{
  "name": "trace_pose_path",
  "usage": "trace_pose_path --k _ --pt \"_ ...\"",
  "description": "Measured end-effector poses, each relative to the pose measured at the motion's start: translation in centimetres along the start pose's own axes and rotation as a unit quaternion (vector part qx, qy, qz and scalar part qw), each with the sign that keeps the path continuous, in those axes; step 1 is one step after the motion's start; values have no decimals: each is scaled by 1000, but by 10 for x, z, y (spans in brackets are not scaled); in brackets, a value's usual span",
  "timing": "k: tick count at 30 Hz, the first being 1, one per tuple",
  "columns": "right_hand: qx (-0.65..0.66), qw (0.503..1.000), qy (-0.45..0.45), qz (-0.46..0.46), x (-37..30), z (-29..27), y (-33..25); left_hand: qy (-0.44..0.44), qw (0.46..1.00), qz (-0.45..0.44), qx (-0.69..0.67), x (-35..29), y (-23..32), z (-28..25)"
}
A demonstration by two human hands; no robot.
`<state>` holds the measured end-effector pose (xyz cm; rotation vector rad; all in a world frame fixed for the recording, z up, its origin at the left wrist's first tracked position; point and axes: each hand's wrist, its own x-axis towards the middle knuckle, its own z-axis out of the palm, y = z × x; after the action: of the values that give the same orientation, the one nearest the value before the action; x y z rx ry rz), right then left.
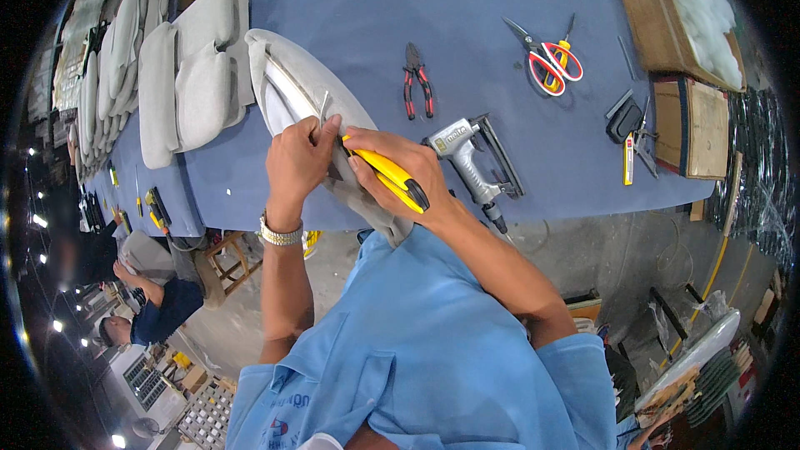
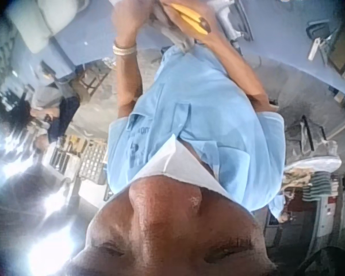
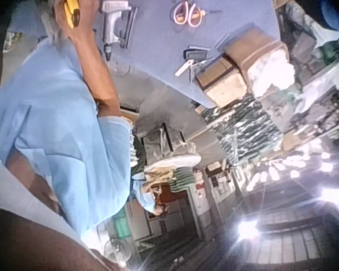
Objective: The person staples fabric to foam cushions, trims excess fabric with a utility knife and scissors, and stacks finished cushions on the table. They handle foam cushions, fabric, a staple gun, a utility knife, and scissors.
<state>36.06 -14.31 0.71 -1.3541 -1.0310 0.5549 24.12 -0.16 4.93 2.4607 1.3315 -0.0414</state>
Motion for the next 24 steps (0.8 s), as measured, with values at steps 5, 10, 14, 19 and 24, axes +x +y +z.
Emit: trace_pose_path --k 5,10,14,19,24 --pt "18 1000 10 -2 3 -5 5 6 993 84 -77 -1 -9 1" --pt "-7 1000 -3 -14 5 -14 5 -15 958 58 -282 -3 -11 15" --pt "-16 1000 -8 9 -3 -14 0 -46 926 13 -373 1 -23 31" --pt "7 999 8 33 -19 -14 -4 -59 911 -34 -408 -3 -21 26" --pt "-20 999 8 31 -37 -21 -15 -93 906 -56 -410 -3 -22 20"
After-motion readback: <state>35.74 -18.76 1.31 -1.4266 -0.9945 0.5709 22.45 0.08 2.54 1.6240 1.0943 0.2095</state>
